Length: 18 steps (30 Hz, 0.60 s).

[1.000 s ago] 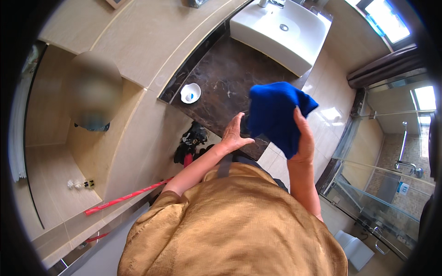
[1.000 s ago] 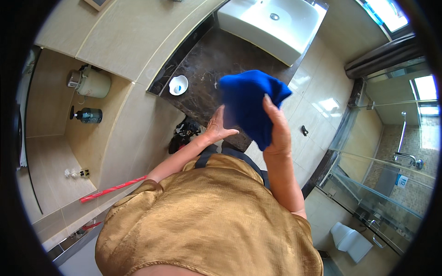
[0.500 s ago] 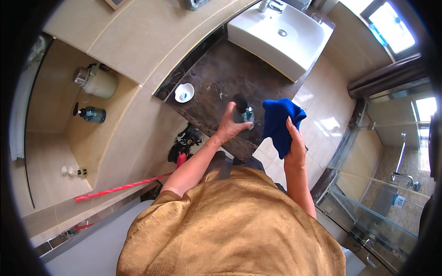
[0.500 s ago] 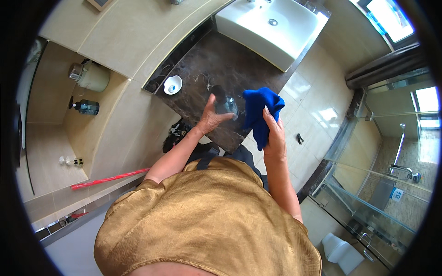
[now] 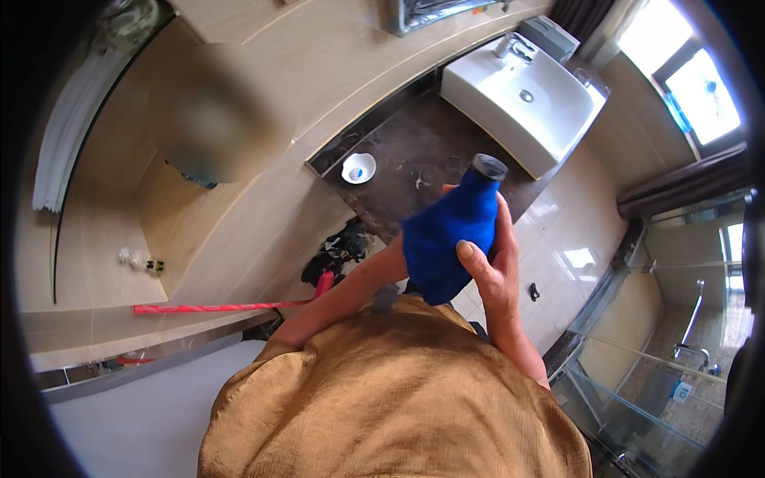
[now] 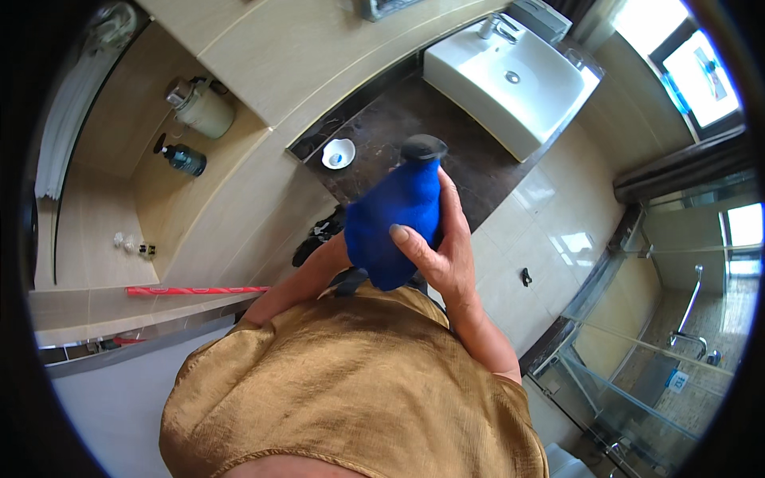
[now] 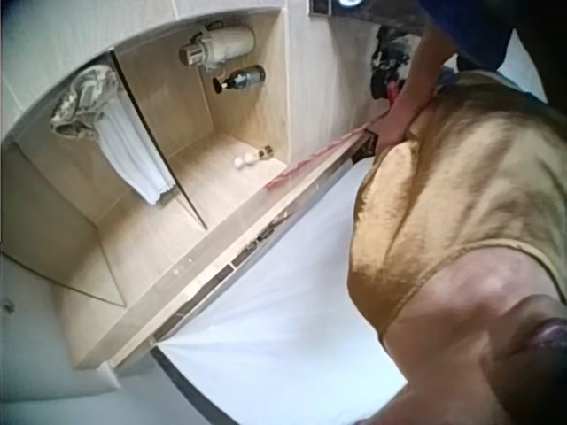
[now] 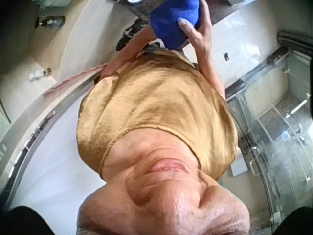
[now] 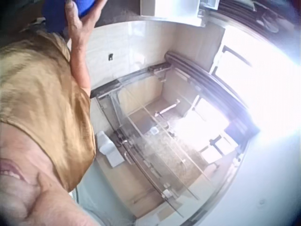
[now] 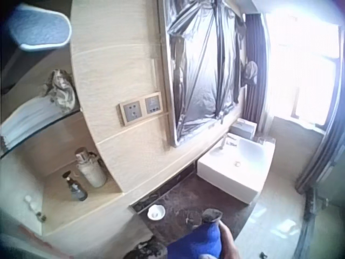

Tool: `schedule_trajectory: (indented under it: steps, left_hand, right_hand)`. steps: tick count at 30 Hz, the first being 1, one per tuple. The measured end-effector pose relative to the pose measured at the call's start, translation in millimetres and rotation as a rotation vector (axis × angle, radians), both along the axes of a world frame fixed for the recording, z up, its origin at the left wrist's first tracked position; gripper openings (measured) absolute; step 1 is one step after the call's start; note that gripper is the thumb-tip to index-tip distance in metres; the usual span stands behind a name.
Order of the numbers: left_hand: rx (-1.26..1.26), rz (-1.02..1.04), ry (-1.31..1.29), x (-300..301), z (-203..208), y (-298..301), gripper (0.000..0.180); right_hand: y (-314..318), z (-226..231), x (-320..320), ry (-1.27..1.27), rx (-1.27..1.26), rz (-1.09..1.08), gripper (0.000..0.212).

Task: The person cleans a bathroom vanity area using a blue cloth. They wipe the countertop, a hairdryer, a decorative flower diffuser, a floral bag, a thermos, and several soap bottles. The person also wipes a white tray and the sink area.

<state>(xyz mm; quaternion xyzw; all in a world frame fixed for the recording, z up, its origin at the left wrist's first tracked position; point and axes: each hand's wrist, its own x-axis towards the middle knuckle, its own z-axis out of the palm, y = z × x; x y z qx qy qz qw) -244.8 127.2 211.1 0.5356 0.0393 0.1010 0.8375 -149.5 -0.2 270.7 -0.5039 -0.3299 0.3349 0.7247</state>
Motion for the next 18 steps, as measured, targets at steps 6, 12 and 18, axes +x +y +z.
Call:
schedule_trajectory:
  steps: [6,12,18]
  left_hand:
    - [0.31,0.102,-0.124,-16.5,10.8,7.9,0.057]
    - [0.016,0.239,-0.075,-19.0,12.2,14.0,0.043]
    - [-0.075,0.359,-0.114,-30.1,17.8,12.6,0.042]
  right_hand:
    - [17.8,13.3,-17.0,0.181,0.011,-0.102,0.054]
    - [34.6,22.5,-31.9,0.053,0.061,-0.333,0.045]
    - [51.3,20.2,-32.3,-0.184,0.04,-0.279,0.072]
